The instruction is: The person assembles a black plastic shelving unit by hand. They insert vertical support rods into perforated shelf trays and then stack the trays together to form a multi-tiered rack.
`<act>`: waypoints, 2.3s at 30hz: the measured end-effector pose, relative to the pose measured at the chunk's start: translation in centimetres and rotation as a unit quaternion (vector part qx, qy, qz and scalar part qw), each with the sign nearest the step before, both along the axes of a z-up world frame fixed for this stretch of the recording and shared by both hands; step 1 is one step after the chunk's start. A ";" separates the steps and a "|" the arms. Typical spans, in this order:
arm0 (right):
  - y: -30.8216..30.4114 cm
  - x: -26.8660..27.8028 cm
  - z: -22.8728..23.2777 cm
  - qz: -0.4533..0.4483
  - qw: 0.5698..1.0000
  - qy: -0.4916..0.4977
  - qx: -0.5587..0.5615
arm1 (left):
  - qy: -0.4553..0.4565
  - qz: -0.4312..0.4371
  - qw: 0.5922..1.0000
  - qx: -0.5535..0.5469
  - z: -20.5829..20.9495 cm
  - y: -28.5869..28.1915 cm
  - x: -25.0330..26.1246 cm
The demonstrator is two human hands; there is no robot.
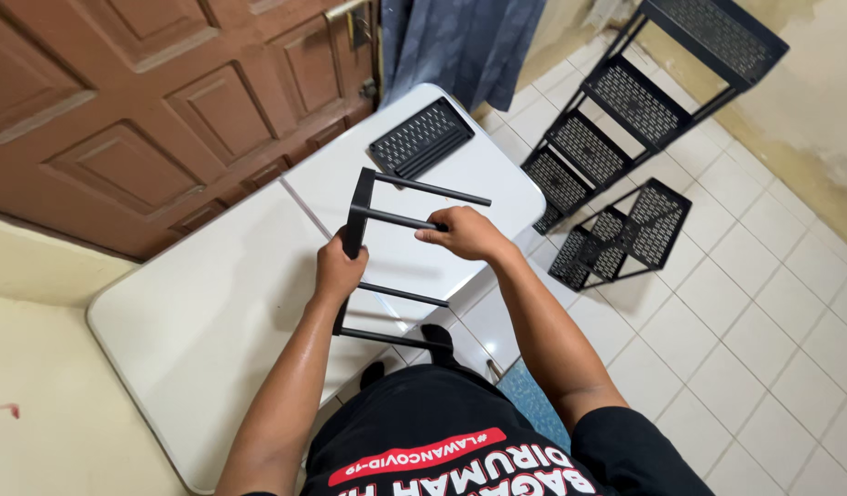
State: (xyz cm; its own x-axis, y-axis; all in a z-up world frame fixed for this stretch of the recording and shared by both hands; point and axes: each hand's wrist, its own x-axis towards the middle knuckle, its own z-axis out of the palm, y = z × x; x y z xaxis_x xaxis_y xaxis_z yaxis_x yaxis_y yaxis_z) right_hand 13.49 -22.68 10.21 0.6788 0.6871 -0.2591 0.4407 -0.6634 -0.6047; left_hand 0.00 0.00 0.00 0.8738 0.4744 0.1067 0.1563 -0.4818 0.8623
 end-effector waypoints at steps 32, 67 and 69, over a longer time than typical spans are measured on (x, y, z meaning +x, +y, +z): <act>-12.1 6.7 0.2 -0.117 0.956 0.268 -0.018 | 0.018 -0.205 0.977 -0.053 0.7 -10.4 9.9; -21.4 16.4 -0.4 -0.129 0.899 0.410 0.083 | 0.054 -0.217 0.971 -0.091 2.1 -17.5 20.8; -20.9 15.6 -0.8 -0.157 0.916 0.362 0.073 | 0.053 -0.226 0.968 -0.091 2.2 -17.2 21.1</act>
State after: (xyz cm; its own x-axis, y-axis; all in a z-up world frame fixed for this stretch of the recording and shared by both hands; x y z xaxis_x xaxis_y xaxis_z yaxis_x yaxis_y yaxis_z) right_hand 29.06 -43.53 9.37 0.5353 0.5505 -0.6406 -0.3095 -0.5779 -0.7552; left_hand 21.11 -17.18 2.16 0.9981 0.0438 -0.0437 0.0567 -0.3621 0.9304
